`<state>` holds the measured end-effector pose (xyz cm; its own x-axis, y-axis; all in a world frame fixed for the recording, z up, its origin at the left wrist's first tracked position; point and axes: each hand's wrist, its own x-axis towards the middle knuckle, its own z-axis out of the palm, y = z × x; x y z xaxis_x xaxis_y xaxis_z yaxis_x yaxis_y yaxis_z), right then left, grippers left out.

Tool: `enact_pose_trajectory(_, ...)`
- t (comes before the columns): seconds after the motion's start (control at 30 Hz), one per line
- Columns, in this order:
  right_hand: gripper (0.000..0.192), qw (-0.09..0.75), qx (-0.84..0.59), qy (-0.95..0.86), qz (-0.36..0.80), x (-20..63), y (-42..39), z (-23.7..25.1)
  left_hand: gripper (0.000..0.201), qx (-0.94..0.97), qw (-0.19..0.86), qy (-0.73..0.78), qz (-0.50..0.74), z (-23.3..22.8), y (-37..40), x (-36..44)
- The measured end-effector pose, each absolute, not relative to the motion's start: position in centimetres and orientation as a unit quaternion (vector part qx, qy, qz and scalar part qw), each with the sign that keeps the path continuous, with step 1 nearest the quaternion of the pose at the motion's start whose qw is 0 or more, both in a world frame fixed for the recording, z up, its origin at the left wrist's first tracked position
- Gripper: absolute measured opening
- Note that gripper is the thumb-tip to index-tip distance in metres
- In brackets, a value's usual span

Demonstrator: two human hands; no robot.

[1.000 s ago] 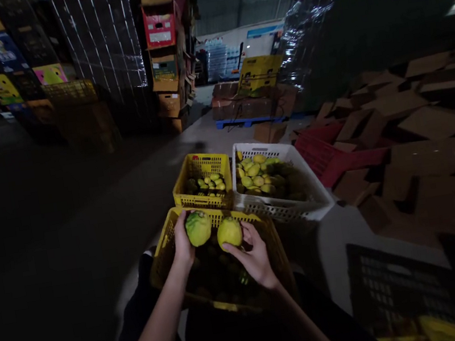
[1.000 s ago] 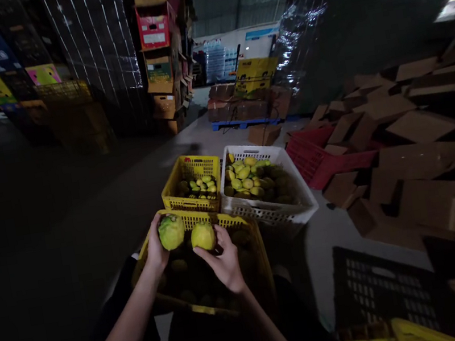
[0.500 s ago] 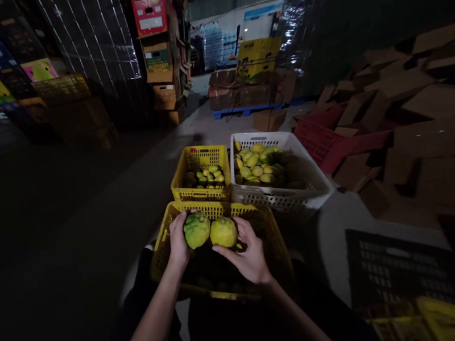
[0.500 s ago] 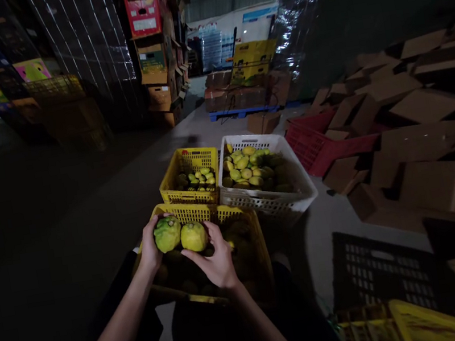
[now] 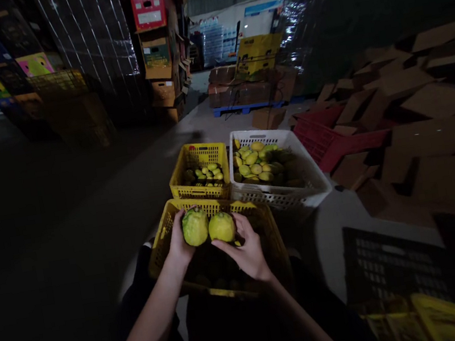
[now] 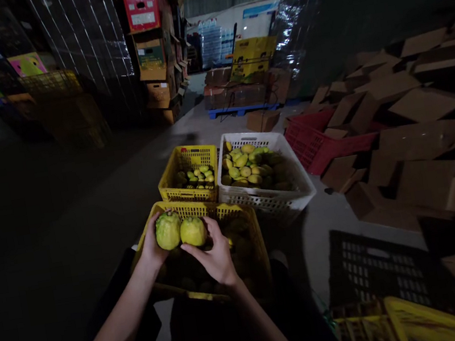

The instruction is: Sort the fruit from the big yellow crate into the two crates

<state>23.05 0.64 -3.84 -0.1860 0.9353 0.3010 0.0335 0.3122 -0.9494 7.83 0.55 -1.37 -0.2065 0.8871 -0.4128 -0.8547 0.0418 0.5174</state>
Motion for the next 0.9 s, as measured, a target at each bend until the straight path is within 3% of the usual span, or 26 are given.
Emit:
enact_pose_trajectory(0.23, 0.051, 0.408, -0.476, -0.433, 0.647, 22.7, 1.8, -3.8, 0.020, -0.119, 0.678, 0.389, 0.612, -3.1, 0.5, 8.7)
enact_pose_trajectory(0.43, 0.040, 0.375, -0.449, -0.314, 0.748, 22.5, 2.3, -4.5, 0.030, -0.119, 0.694, 0.381, 0.599, -4.3, 1.1, 9.1)
enact_pose_trajectory(0.9, 0.033, 0.357, -0.424, -0.306, 0.774, 22.2, 2.5, -5.0, 0.031, -0.129, 0.688, 0.367, 0.612, -4.7, 1.2, 8.8)
